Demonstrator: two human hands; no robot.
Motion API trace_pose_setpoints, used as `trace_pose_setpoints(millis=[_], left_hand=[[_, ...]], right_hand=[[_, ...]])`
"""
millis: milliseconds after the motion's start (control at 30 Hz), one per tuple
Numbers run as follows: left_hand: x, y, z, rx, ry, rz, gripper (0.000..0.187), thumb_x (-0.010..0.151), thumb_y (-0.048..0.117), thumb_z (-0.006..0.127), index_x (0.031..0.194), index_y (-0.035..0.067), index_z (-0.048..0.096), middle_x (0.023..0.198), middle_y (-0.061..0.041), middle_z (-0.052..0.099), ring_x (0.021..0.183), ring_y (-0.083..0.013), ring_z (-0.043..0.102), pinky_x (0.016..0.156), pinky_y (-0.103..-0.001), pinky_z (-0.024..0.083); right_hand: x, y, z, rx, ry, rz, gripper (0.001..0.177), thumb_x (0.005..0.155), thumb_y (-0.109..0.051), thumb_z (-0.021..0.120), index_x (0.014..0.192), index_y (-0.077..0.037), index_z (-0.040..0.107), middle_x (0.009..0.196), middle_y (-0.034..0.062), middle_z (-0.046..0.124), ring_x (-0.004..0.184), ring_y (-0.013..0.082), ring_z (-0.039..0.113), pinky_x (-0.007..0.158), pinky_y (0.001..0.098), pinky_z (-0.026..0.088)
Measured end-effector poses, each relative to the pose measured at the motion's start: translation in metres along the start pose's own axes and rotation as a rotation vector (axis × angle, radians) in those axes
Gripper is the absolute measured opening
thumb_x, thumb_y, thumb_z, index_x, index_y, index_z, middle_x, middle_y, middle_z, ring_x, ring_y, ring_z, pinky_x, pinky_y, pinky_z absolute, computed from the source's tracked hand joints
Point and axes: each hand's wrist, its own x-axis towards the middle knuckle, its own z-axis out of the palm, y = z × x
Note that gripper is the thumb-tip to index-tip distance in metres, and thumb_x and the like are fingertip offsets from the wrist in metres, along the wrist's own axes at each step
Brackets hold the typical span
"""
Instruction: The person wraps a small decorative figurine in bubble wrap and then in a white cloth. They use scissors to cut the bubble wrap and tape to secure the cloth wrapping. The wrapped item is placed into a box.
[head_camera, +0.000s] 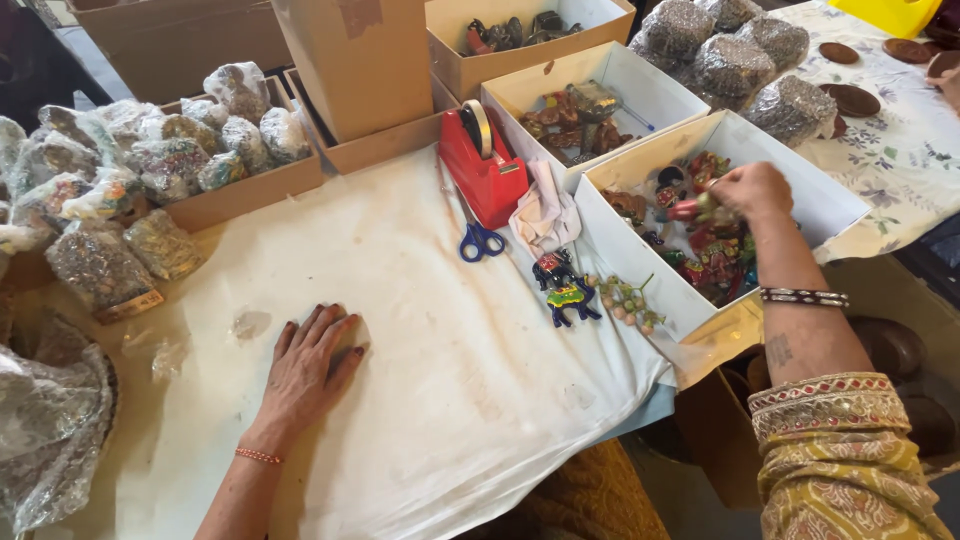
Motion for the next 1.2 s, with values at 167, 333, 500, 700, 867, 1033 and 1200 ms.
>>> trace_pose_setpoints(millis=[167,333,500,700,867,1033,1200], left_hand=[[0.0,-0.002,0.004,0.005,0.014,0.007,0.049,0.092,0.036,0.061,0.136,0.014,0.056,0.151,-0.007,0.049,0.146,-0.0269,0.038,0.118,-0.053,0.027],[0.0,-0.002,0.002,-0.006,-0.002,-0.003,0.049,0.092,0.036,0.061,0.136,0.015,0.056,0.15,-0.006,0.05,0.146,-0.0264,0.038,0.118,-0.053,0.027],[0.0,-0.004,0.005,-0.014,0.014,0.015,0.05,0.091,0.035,0.062,0.136,0.015,0.056,0.15,-0.006,0.05,0.146,-0.0271,0.038,0.117,-0.054,0.027],[0.0,-0.006,0.005,-0.018,0.002,0.01,0.049,0.091,0.034,0.063,0.135,0.015,0.056,0.15,-0.006,0.049,0.146,-0.0277,0.037,0.117,-0.055,0.027],[-0.001,-0.007,0.008,-0.009,0.019,0.015,0.049,0.091,0.034,0.063,0.136,0.015,0.056,0.149,-0.006,0.05,0.145,-0.0275,0.039,0.117,-0.054,0.027],[-0.001,-0.007,0.008,-0.005,0.019,0.013,0.049,0.091,0.034,0.064,0.135,0.014,0.056,0.148,-0.006,0.05,0.144,-0.0267,0.04,0.117,-0.053,0.028],[0.0,-0.006,0.006,-0.002,0.014,0.023,0.049,0.091,0.034,0.064,0.134,0.014,0.057,0.145,-0.005,0.052,0.144,-0.0264,0.04,0.116,-0.054,0.029]], right_hand=[[-0.034,-0.032,-0.008,-0.4,-0.048,-0.056,0.043,0.075,-0.052,0.082,0.107,-0.025,0.082,0.109,0.0107,0.078,0.102,0.0312,0.072,0.089,0.0448,0.057],[-0.013,-0.02,0.011,-0.58,-0.044,-0.136,0.046,0.076,-0.049,0.081,0.106,-0.014,0.082,0.114,0.0154,0.078,0.107,0.0351,0.072,0.091,0.0463,0.056],[-0.029,-0.036,-0.004,-0.465,-0.008,-0.075,0.037,0.077,-0.047,0.081,0.1,-0.018,0.084,0.109,0.0147,0.077,0.101,0.0351,0.072,0.086,0.0462,0.057],[-0.027,-0.023,-0.017,-0.18,0.249,-0.02,0.023,0.085,-0.04,0.082,0.093,-0.019,0.082,0.087,0.0099,0.077,0.08,0.0286,0.074,0.073,0.0432,0.057],[-0.023,-0.01,-0.016,0.051,0.449,-0.162,0.019,0.096,-0.027,0.075,0.093,-0.009,0.077,0.082,0.0093,0.075,0.071,0.0231,0.072,0.064,0.0404,0.055],[-0.047,-0.034,-0.029,0.46,0.365,-0.334,0.017,0.109,-0.015,0.059,0.107,0.0,0.066,0.083,0.006,0.073,0.063,0.014,0.07,0.054,0.0313,0.053],[-0.083,-0.062,-0.041,0.626,0.207,-0.447,0.015,0.111,-0.012,0.057,0.114,0.0,0.064,0.083,0.0062,0.068,0.057,0.0143,0.064,0.051,0.0301,0.05]])
